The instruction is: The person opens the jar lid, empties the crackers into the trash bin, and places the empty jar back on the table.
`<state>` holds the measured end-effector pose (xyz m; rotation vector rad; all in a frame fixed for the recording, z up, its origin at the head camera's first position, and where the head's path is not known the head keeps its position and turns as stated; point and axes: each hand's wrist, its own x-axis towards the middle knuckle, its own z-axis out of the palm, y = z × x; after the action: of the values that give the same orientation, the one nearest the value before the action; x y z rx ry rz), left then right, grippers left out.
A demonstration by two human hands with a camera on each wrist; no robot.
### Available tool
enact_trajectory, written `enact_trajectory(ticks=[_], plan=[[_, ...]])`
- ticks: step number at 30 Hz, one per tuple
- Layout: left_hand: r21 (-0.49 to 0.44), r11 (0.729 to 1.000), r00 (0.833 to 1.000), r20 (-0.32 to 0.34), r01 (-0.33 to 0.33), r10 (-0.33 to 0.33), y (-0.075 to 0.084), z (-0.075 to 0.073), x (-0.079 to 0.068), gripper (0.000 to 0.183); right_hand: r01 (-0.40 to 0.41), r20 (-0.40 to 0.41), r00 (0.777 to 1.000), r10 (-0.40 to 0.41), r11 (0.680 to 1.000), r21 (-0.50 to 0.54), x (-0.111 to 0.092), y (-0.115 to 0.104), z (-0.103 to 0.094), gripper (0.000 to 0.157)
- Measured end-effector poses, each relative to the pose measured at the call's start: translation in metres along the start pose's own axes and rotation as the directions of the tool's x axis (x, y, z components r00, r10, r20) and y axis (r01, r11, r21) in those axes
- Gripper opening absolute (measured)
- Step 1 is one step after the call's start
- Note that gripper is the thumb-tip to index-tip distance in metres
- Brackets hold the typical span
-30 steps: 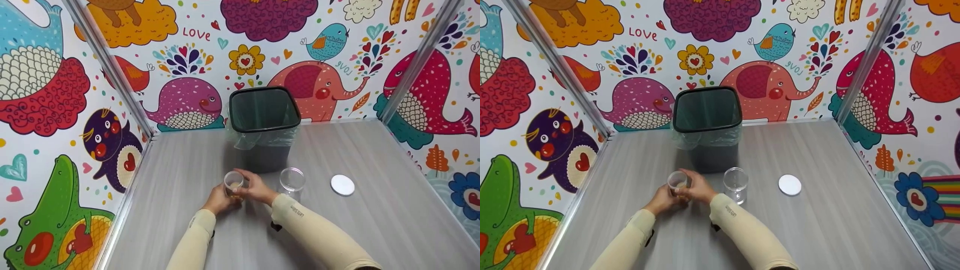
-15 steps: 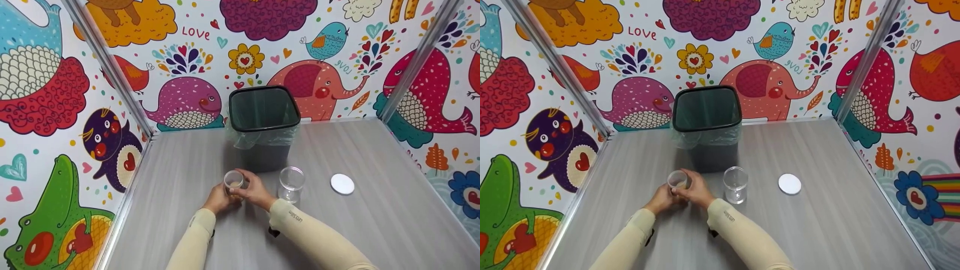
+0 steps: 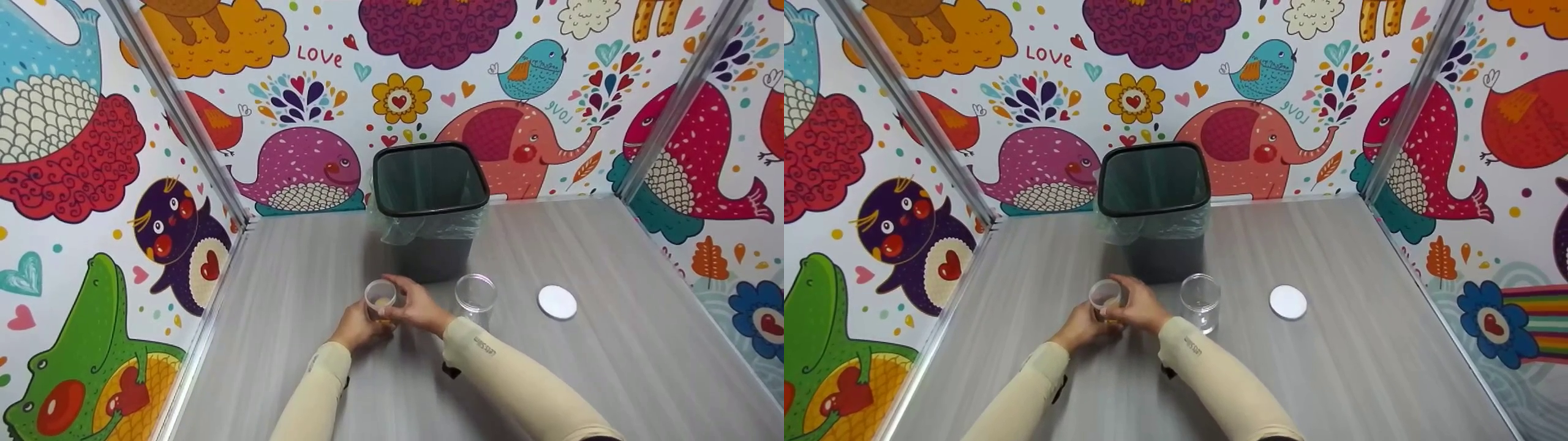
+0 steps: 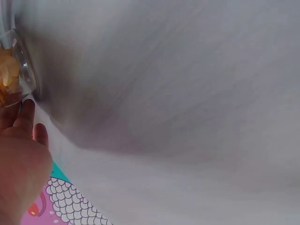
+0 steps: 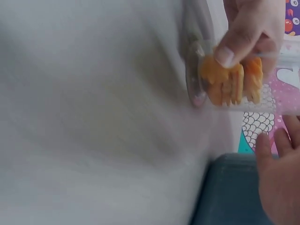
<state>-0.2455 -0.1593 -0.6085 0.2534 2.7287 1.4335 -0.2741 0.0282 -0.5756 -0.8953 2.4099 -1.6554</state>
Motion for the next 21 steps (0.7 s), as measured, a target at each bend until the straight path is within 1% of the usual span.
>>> enact_trajectory(ticks=[4,5,7,9,11,14,17,19,21], plan=[[0.029,1.0,1.0,0.005,0.006,-0.006,0.0,0.001,0.0,0.068,0.049,-0.091,0.995,-0.047,0.998,0.026,-0.004,0.004,0.011,0.076],[0.036,0.999,1.0,0.004,0.002,-0.003,0.0,0.001,0.0,0.068,0.066,-0.108,0.992,-0.064,0.998,0.018,-0.005,0.005,0.013,0.074],[0.039,0.999,1.0,0.009,0.0,0.0,-0.001,0.001,0.0,0.068,0.076,-0.128,0.989,-0.073,0.997,0.014,-0.006,0.005,0.015,0.072],[0.035,0.999,1.0,0.011,0.005,-0.005,-0.001,0.001,0.0,0.067,0.067,-0.128,0.99,-0.067,0.998,-0.006,-0.005,0.005,0.015,0.071],[0.024,1.0,1.0,0.014,0.008,-0.008,-0.001,0.001,0.0,0.067,0.047,-0.101,0.994,-0.049,0.999,-0.016,-0.004,0.005,0.012,0.07],[0.017,1.0,1.0,0.01,0.005,-0.005,-0.001,0.001,0.0,0.068,0.021,-0.023,1.0,-0.021,1.0,0.001,-0.002,0.002,0.004,0.071],[0.026,0.999,1.0,-0.002,-0.022,0.023,-0.002,0.001,0.0,0.069,0.008,0.052,0.999,-0.008,1.0,-0.003,0.001,-0.001,-0.004,0.071],[0.036,0.999,0.999,-0.012,-0.031,0.031,-0.003,0.001,0.001,0.07,0.009,0.081,0.997,-0.007,1.0,-0.016,0.003,-0.002,-0.008,0.071],[0.038,0.999,0.999,-0.018,-0.038,0.039,-0.003,0.001,0.001,0.072,0.008,0.084,0.996,-0.005,0.999,-0.036,0.003,-0.003,-0.009,0.072]])
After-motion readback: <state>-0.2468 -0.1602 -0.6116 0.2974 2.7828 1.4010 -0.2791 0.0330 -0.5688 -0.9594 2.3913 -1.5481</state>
